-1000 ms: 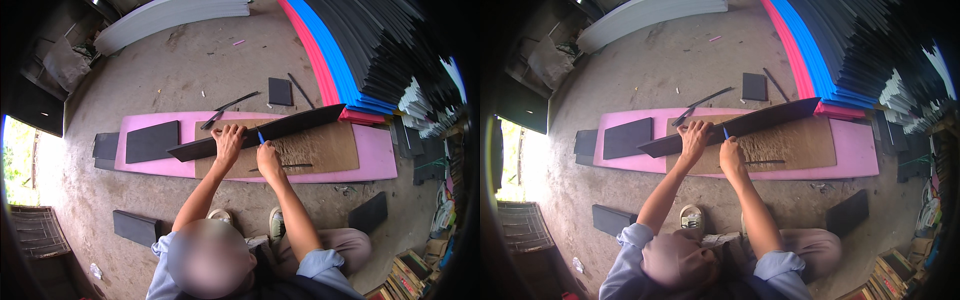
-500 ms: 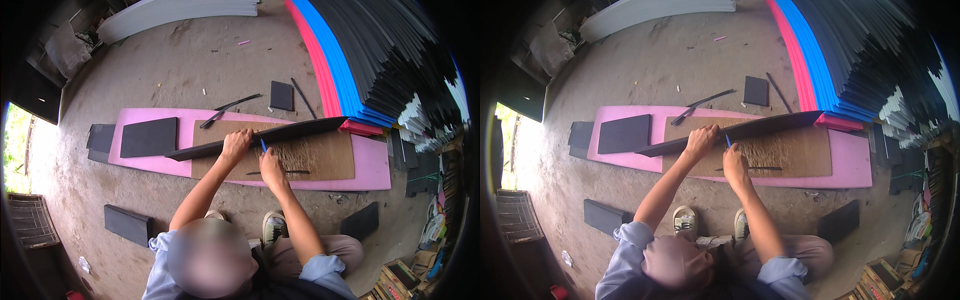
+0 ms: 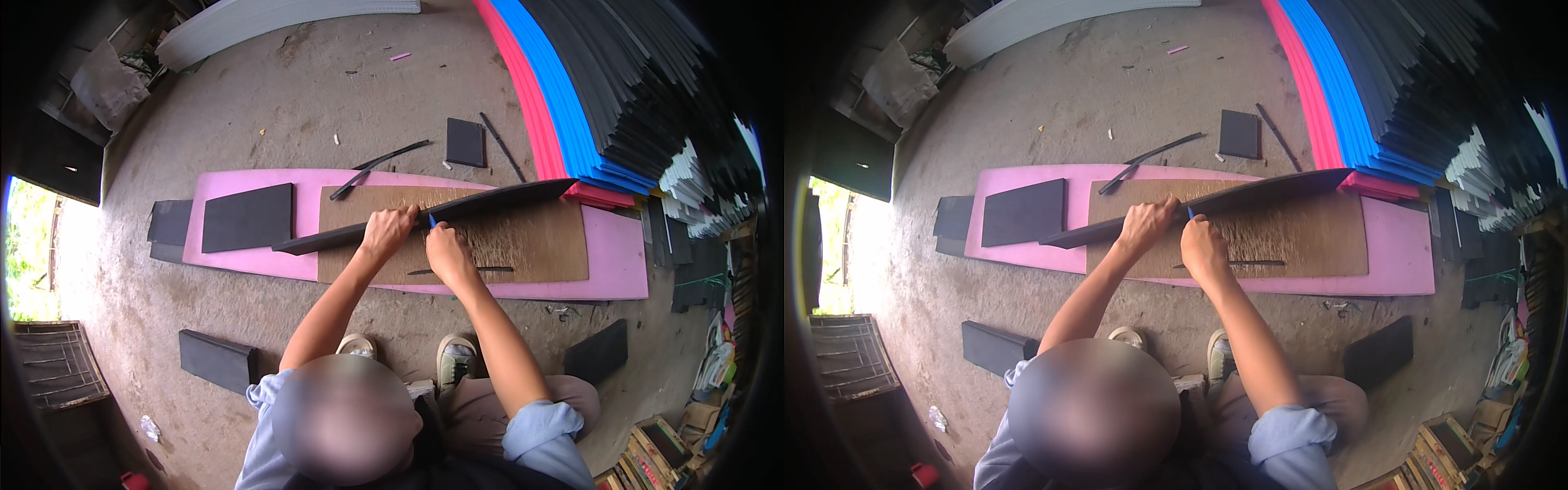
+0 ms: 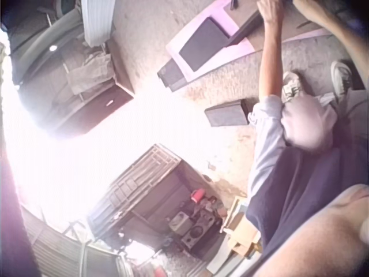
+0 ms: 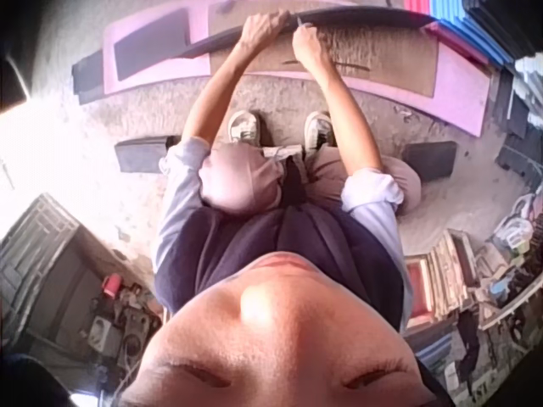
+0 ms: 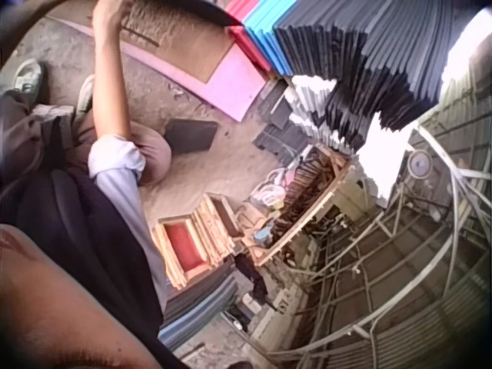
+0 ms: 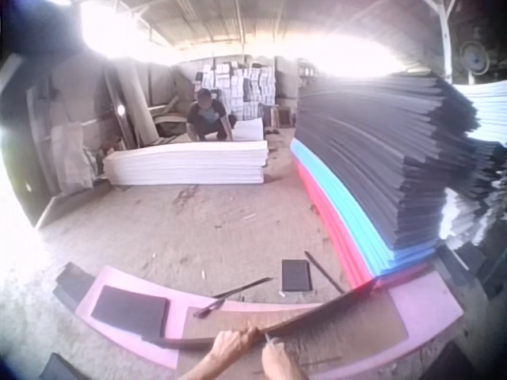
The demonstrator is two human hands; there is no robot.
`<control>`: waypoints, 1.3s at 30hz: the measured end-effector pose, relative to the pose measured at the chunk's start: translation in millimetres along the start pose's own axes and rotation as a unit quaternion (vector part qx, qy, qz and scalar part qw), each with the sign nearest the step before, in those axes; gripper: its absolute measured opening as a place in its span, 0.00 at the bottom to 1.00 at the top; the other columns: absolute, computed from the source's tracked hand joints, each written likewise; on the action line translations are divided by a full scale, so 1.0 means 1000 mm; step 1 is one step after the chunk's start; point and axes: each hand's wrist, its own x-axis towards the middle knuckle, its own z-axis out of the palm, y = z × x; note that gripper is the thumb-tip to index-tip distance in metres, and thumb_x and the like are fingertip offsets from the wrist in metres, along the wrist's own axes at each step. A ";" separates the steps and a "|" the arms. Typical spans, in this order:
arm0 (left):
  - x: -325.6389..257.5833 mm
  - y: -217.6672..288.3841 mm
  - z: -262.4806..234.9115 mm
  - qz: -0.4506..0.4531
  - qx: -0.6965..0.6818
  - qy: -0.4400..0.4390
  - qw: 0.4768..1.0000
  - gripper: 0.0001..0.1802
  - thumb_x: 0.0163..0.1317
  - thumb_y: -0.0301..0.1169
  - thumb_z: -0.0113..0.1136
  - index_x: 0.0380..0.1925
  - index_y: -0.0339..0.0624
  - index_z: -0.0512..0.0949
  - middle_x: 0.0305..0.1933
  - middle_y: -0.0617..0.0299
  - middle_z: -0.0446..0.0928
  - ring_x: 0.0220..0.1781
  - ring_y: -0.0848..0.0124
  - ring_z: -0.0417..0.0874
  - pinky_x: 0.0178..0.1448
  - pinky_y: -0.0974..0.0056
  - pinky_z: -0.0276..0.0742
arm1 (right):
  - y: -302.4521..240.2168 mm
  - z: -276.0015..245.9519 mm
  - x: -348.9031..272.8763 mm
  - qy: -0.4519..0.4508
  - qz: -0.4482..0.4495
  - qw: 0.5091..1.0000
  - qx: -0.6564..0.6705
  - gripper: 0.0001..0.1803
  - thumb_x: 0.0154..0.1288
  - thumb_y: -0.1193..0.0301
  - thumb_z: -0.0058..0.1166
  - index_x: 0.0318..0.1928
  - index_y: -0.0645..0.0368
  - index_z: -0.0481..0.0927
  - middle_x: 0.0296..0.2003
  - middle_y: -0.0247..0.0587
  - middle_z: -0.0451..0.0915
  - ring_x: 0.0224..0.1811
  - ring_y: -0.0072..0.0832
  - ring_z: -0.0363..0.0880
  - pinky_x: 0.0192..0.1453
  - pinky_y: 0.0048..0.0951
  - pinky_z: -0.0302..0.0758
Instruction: The person sits on the floor and uses a utility knife to cut black foam sheets into smaller rectangular pieces on a pink mat. They repeatedly align, cut, and separate the foam pieces, then stack them. The person also retrieves a long foam sheet from a nearby stack and places it on the mat.
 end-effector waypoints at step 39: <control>-0.055 -0.064 -0.144 -0.277 -0.755 0.242 0.543 0.28 0.50 0.28 0.62 0.50 0.38 0.61 0.29 0.62 0.71 0.22 0.77 0.73 0.20 0.73 0.69 | 0.000 -0.084 -0.034 0.056 -0.060 0.693 0.716 0.19 0.57 0.59 0.53 0.37 0.59 0.61 0.29 0.41 0.72 0.26 0.30 0.77 0.27 0.27 0.77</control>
